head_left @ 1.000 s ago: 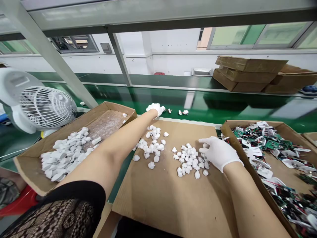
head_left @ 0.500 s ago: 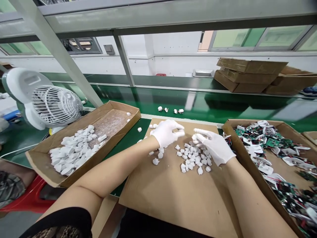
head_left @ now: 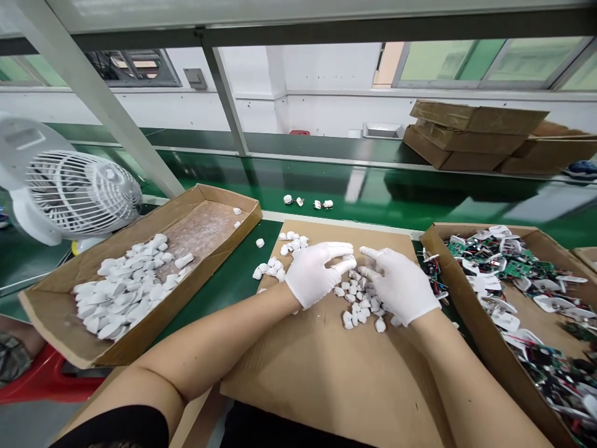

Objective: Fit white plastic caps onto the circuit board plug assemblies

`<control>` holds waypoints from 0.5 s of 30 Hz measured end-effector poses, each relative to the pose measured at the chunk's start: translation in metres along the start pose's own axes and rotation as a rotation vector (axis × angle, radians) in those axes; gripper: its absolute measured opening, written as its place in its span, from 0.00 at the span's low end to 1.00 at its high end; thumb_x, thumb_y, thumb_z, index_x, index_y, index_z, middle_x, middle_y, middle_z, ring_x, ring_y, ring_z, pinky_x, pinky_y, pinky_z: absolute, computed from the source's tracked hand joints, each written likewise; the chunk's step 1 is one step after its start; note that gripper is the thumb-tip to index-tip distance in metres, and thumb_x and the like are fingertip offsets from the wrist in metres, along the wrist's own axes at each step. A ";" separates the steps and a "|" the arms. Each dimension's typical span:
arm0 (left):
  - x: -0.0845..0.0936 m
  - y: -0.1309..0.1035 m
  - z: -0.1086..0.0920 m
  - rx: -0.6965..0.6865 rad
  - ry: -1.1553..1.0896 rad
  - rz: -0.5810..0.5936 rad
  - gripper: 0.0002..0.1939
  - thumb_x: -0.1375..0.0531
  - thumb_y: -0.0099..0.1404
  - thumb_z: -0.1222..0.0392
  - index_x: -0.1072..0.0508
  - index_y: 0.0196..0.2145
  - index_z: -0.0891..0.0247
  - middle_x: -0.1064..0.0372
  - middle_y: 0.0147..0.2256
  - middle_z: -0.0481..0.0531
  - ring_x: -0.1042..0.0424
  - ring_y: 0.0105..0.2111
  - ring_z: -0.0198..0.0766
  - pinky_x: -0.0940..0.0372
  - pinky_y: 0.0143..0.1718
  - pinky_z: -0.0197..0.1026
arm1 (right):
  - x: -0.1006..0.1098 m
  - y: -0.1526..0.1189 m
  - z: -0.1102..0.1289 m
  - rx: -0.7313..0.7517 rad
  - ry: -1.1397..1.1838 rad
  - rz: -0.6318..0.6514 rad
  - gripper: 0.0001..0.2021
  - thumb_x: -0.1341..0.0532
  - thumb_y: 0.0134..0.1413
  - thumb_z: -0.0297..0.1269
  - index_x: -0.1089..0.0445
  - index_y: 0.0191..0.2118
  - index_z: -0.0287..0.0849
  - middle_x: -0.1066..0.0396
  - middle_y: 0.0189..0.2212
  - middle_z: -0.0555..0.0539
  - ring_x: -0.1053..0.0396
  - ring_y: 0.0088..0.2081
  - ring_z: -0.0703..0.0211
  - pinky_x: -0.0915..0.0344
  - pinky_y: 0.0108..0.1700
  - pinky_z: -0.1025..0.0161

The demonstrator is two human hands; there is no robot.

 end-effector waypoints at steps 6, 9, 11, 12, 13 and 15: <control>-0.010 -0.005 0.015 0.188 -0.255 0.062 0.16 0.38 0.63 0.53 0.24 0.47 0.58 0.25 0.49 0.51 0.25 0.46 0.39 0.29 0.49 0.40 | 0.000 -0.001 -0.010 -0.112 0.232 0.081 0.16 0.46 0.62 0.42 0.24 0.49 0.51 0.23 0.46 0.49 0.26 0.46 0.51 0.32 0.48 0.56; -0.008 -0.006 0.009 0.150 -0.224 0.021 0.13 0.38 0.63 0.54 0.23 0.45 0.59 0.26 0.49 0.51 0.26 0.49 0.40 0.31 0.53 0.43 | 0.010 -0.001 -0.015 -0.208 0.350 0.033 0.16 0.42 0.59 0.43 0.25 0.50 0.49 0.24 0.48 0.48 0.28 0.51 0.49 0.35 0.55 0.52; -0.001 -0.006 -0.007 0.006 -0.144 -0.027 0.08 0.38 0.63 0.57 0.22 0.40 0.58 0.26 0.49 0.51 0.28 0.51 0.41 0.32 0.55 0.45 | 0.017 -0.004 -0.015 -0.273 0.463 -0.023 0.18 0.40 0.57 0.45 0.24 0.50 0.47 0.24 0.48 0.46 0.28 0.50 0.47 0.34 0.55 0.51; 0.000 -0.007 -0.018 -0.090 -0.107 -0.033 0.06 0.38 0.63 0.58 0.22 0.38 0.57 0.26 0.50 0.50 0.28 0.51 0.41 0.33 0.55 0.45 | 0.018 -0.006 -0.012 -0.284 0.535 -0.029 0.18 0.39 0.56 0.46 0.23 0.49 0.46 0.23 0.47 0.45 0.27 0.50 0.46 0.33 0.54 0.51; 0.001 -0.008 -0.028 -0.182 -0.075 -0.020 0.05 0.39 0.64 0.60 0.22 0.36 0.57 0.27 0.51 0.50 0.28 0.51 0.41 0.32 0.54 0.45 | 0.018 -0.007 -0.006 -0.285 0.615 -0.014 0.19 0.39 0.56 0.48 0.23 0.49 0.46 0.23 0.46 0.45 0.27 0.49 0.45 0.31 0.52 0.52; -0.003 -0.011 -0.044 -0.324 -0.010 0.041 0.07 0.42 0.67 0.61 0.22 0.35 0.56 0.28 0.52 0.49 0.27 0.49 0.41 0.31 0.51 0.44 | 0.013 -0.010 0.006 -0.284 0.779 0.071 0.21 0.38 0.55 0.50 0.24 0.50 0.45 0.22 0.43 0.44 0.26 0.46 0.45 0.27 0.46 0.54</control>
Point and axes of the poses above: each hand's wrist, its own y-axis towards the middle knuckle, its own x-axis out of the back of the hand, z = x × y, the point moved 9 cm from there along y, towards the middle knuckle
